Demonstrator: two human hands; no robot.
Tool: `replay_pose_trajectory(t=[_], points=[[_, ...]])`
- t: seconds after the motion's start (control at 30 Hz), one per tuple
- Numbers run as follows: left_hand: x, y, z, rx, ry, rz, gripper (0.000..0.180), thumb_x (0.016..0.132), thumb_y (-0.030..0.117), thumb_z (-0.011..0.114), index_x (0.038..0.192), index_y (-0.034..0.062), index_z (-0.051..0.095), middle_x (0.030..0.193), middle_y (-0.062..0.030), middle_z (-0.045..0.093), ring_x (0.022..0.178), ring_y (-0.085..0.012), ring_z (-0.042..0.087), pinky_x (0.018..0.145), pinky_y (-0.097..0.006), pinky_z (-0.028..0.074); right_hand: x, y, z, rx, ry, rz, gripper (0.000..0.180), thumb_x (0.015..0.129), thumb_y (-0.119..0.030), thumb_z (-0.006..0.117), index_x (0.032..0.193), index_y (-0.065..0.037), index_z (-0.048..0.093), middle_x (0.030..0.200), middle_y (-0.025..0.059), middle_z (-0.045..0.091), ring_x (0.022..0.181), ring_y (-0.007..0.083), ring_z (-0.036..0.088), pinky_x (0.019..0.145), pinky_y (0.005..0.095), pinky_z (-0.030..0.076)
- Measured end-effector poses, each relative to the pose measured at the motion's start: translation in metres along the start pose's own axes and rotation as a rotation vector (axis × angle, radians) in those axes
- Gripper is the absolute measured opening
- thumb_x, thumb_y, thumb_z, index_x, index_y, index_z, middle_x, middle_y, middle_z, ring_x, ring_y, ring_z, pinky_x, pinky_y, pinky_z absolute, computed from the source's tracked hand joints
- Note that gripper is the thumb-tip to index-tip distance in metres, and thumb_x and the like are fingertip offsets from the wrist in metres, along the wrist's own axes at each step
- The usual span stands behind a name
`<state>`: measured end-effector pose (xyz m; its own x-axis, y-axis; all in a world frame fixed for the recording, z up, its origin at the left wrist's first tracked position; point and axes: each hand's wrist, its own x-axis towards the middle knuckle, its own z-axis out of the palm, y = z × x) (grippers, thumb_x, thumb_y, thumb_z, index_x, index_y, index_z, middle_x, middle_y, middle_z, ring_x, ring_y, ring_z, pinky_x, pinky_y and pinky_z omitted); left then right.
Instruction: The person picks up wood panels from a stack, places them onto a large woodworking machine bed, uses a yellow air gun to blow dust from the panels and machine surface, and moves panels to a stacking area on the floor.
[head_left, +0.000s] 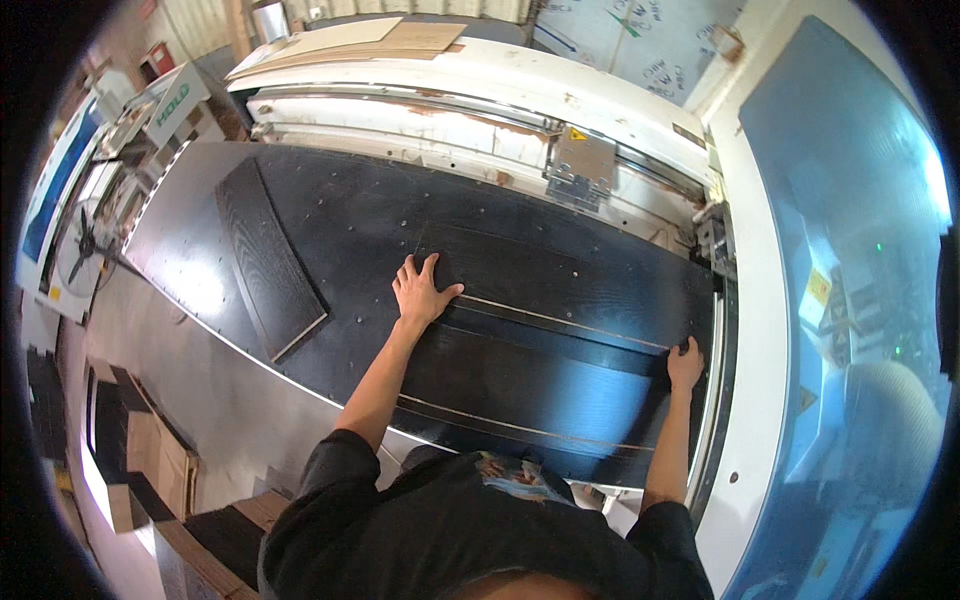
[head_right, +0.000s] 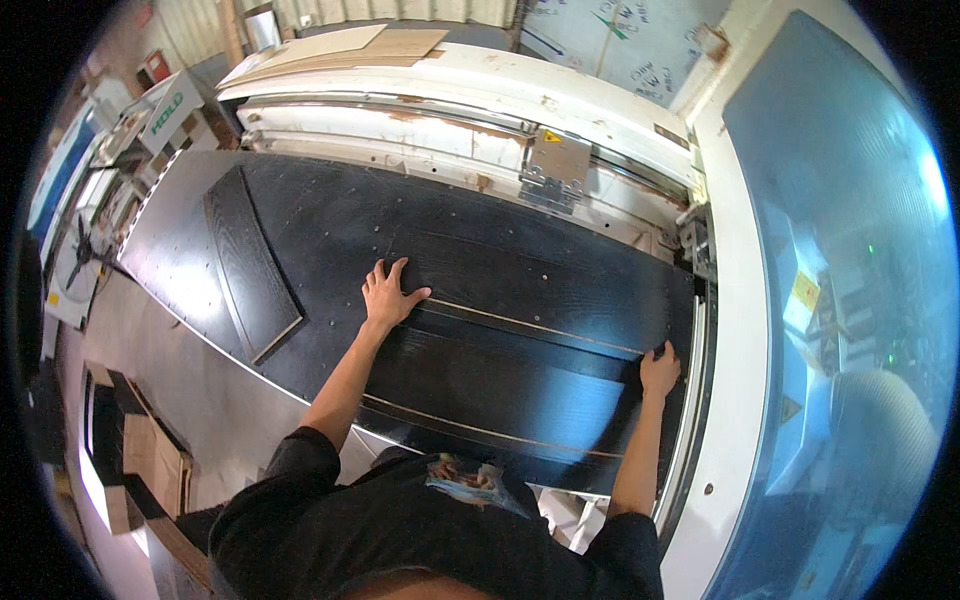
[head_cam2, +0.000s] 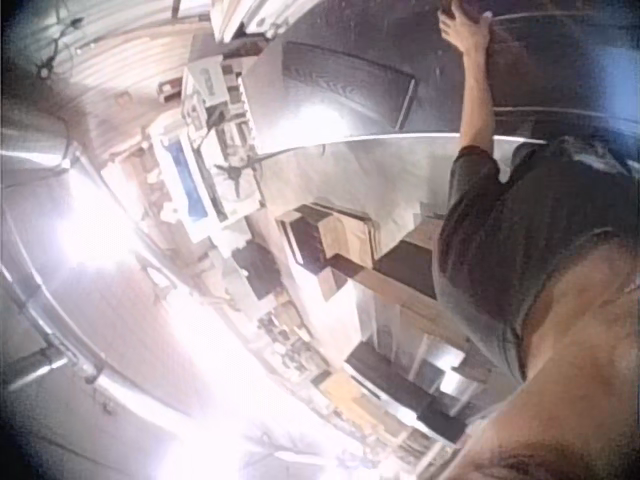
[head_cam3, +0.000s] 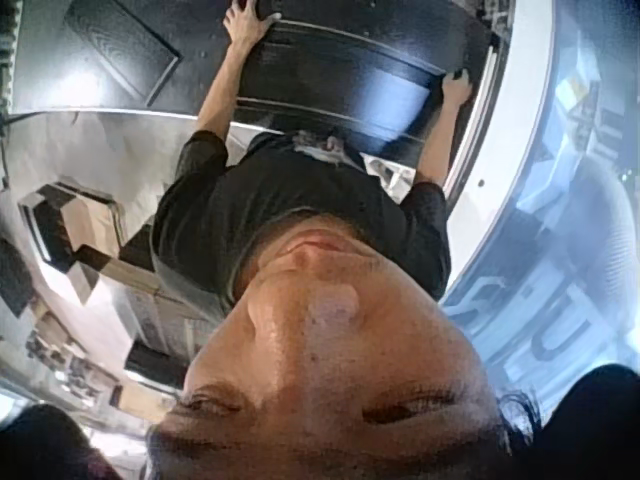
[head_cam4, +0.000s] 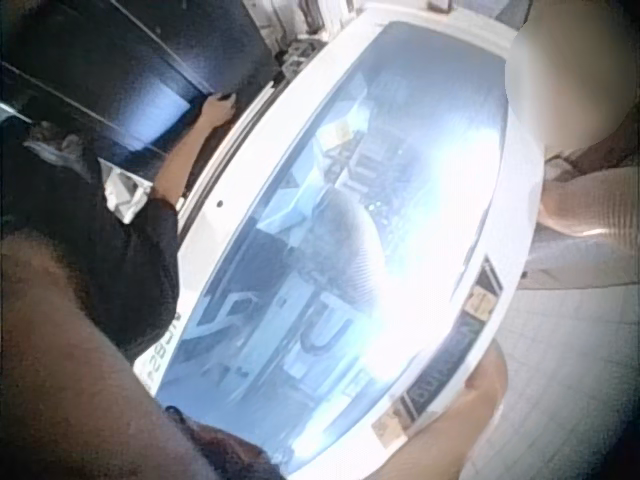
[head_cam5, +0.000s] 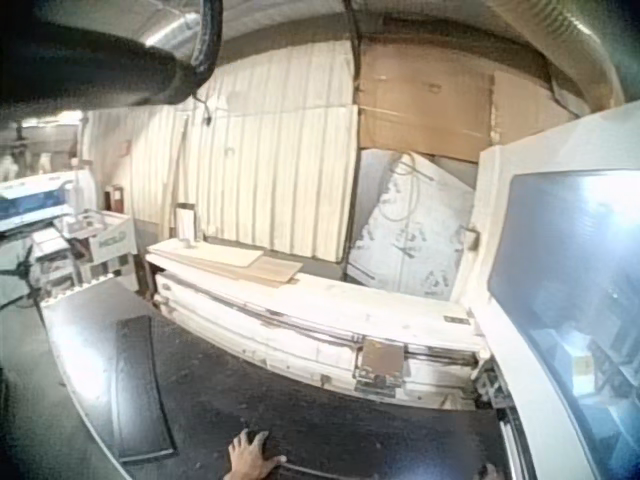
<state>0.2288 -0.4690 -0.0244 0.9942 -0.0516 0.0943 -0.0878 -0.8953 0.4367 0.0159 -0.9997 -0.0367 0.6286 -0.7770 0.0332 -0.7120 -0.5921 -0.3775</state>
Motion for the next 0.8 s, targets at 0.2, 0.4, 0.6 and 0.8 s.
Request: replay_pose_trajectory(t=[0.2, 0.4, 0.6, 0.8], points=[[0.031, -0.014, -0.040, -0.029, -0.080, -0.152, 0.065, 0.082, 0.066, 0.071, 0.131, 0.0231, 0.066, 0.131, -0.0207, 0.062, 0.126, -0.0423, 0.054, 0.105, -0.054, 0.043, 0.034, 0.020, -0.027, 0.024, -0.262, 0.197, 0.069, 0.097, -0.054, 0.055, 0.127, 0.008, 0.062, 0.123, 0.0316, 0.065, 0.120, 0.0457, 0.061, 0.104, 0.0469, 0.047], [0.025, -0.093, -0.097, -0.136, 0.051, -0.215, 0.058, 0.086, 0.061, 0.067, 0.120, 0.0152, 0.072, 0.117, -0.0205, 0.070, 0.115, -0.0398, 0.064, 0.099, -0.049, 0.049, -0.029, -0.015, -0.013, 0.300, -0.266, 0.052, 0.065, 0.102, -0.050, 0.053, 0.120, 0.011, 0.062, 0.112, 0.0248, 0.068, 0.110, 0.0381, 0.063, 0.099, 0.0422, 0.046], [-0.012, -0.157, -0.146, -0.184, 0.165, -0.397, 0.056, 0.086, 0.058, 0.069, 0.115, 0.0106, 0.074, 0.111, -0.0196, 0.073, 0.111, -0.0384, 0.067, 0.097, -0.047, 0.050, -0.114, -0.086, -0.011, 0.648, -0.330, 0.162, 0.049, 0.104, -0.040, 0.057, 0.129, 0.003, 0.061, 0.120, 0.0116, 0.064, 0.112, 0.0211, 0.057, 0.102, 0.0348, 0.042], [-0.005, -0.192, -0.149, -0.028, 0.331, -0.170, 0.061, 0.086, 0.051, 0.073, 0.134, 0.0163, 0.062, 0.142, -0.0211, 0.054, 0.135, -0.0426, 0.046, 0.112, -0.052, 0.037, -0.169, -0.165, 0.078, 1.086, -0.368, 0.131, 0.044, 0.102, -0.036, 0.061, 0.127, 0.000, 0.057, 0.121, 0.0122, 0.061, 0.116, 0.0225, 0.055, 0.103, 0.0383, 0.041]])
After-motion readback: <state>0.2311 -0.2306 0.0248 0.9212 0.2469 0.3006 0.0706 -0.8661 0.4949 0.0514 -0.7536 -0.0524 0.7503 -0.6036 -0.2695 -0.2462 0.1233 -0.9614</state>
